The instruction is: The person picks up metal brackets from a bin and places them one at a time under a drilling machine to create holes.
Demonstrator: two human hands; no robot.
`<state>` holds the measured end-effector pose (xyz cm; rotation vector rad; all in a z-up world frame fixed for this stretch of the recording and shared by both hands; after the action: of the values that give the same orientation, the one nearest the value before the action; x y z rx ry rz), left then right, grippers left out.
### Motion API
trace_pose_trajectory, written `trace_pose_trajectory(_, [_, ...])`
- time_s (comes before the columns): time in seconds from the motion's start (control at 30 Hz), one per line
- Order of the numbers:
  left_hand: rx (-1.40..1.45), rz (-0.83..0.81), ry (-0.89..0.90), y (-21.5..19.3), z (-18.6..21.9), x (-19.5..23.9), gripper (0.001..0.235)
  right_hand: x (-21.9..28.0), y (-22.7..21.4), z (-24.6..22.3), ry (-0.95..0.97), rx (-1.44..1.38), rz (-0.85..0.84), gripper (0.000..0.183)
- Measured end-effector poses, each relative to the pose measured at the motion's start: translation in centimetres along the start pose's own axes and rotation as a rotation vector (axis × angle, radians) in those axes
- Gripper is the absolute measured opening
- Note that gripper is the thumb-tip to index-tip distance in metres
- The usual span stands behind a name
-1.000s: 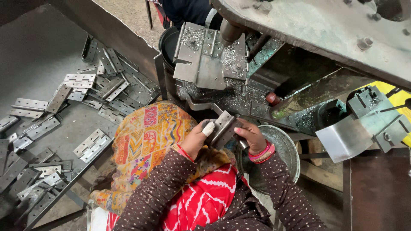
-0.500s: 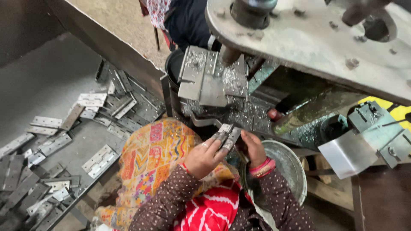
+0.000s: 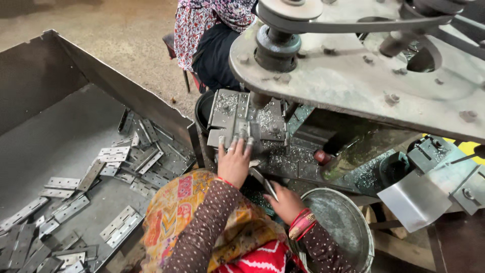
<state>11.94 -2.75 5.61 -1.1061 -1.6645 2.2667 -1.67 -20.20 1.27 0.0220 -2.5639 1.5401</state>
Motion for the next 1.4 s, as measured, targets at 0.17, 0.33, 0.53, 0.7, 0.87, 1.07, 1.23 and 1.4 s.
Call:
trace_pose_trajectory(0.17, [0.002,-0.152,-0.133,1.1,0.5,-0.9,0.037,-1.4,1.7,1.3,0.086,0.174,-0.169,0.049])
trace_pose_trajectory(0.33, [0.022,-0.216,-0.196,1.5,-0.3,-3.3,0.028,-1.3,1.5,1.5,0.073,0.142,-0.169,0.049])
trace_pose_trajectory(0.53, [-0.067,-0.149,-0.176,1.8,0.8,-2.0,0.036,-0.5,3.9,2.8,0.118,0.101,-0.169,0.046])
trace_pose_trajectory(0.7, [-0.011,-0.306,-0.215,3.0,-1.8,-6.6,0.029,0.5,6.4,3.5,0.221,0.09,-0.198,0.042])
trace_pose_trajectory(0.87, [-0.106,-0.173,-0.18,2.9,-1.4,-5.7,0.034,0.1,4.1,2.0,0.244,0.112,-0.252,0.043])
trace_pose_trajectory(1.07, [0.028,-0.153,-0.217,2.4,-0.2,-2.7,0.03,-0.1,4.8,2.8,0.188,0.101,-0.206,0.042])
trace_pose_trajectory(1.23, [-0.04,-0.139,-0.201,0.2,-0.1,-3.6,0.025,0.5,10.8,6.9,0.182,-0.01,-0.143,0.042])
trace_pose_trajectory(1.4, [0.067,-0.095,-0.18,-1.1,-0.6,-2.9,0.025,1.0,17.0,9.1,0.066,-0.081,-0.01,0.041])
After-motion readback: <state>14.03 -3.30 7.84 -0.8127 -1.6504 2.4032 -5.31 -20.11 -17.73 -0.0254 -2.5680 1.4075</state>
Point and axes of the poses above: each hand's wrist, its own x-axis away from the middle knuckle, its own y-axis out of the palm, z = x × y, the point moved 2 cm from there along -x, towards the middle knuckle, and after that the axes turned 5 degrees about -z, right-handed, at the moved point
